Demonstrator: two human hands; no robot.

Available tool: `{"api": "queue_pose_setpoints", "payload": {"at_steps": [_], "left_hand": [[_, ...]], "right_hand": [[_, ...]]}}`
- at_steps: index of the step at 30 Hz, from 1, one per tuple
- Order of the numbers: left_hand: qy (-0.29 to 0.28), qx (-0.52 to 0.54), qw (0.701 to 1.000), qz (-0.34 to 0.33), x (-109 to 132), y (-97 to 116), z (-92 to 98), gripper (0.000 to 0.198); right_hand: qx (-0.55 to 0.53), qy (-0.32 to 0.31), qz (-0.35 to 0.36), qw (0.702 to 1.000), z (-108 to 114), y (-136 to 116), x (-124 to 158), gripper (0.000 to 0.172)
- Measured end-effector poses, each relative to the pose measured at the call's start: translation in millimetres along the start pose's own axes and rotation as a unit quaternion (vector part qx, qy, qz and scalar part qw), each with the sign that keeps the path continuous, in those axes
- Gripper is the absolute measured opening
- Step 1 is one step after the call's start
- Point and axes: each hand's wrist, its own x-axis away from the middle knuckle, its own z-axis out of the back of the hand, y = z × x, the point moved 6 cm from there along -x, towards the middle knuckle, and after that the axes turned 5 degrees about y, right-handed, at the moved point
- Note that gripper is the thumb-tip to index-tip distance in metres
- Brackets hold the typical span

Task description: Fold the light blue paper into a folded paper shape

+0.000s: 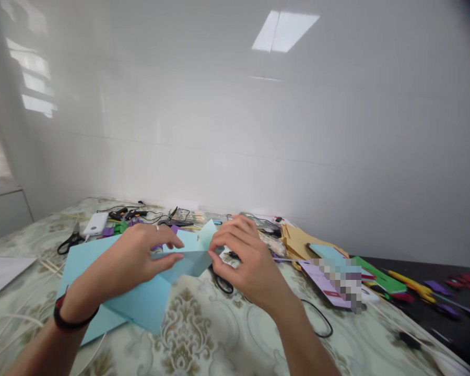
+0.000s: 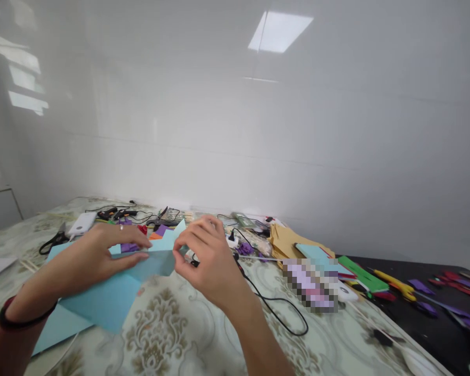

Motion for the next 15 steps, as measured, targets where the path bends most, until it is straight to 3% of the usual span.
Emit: {"api": "queue_pose_setpoints", "payload": {"at_steps": [2, 4, 7, 15], "left_hand": [[-0.024, 0.009, 1.000, 0.000, -0.5, 3.1, -8.1, 0.025], [-0.050, 0.003, 0.999, -0.011, -2.0, 8.4, -17.1, 0.018], [-0.055, -0.020, 0.997, -0.045, -3.9, 15.4, -25.1, 0.021], [-0.063, 0.038, 0.993, -0.092, 0.2, 21.3, -25.3, 0.018]], "right_hand": [[0.005, -0.005, 0.003, 1.000, -3.8, -1.5, 0.8, 0.018], [0.010, -0.010, 0.002, 1.000, -7.5, -2.4, 1.6, 0.018], [0.004, -0.019, -0.008, 1.000, -11.2, -2.9, 2.5, 0.018], [-0.077, -0.053, -0.037, 0.995, -9.8, -0.7, 2.5, 0.021]]}}
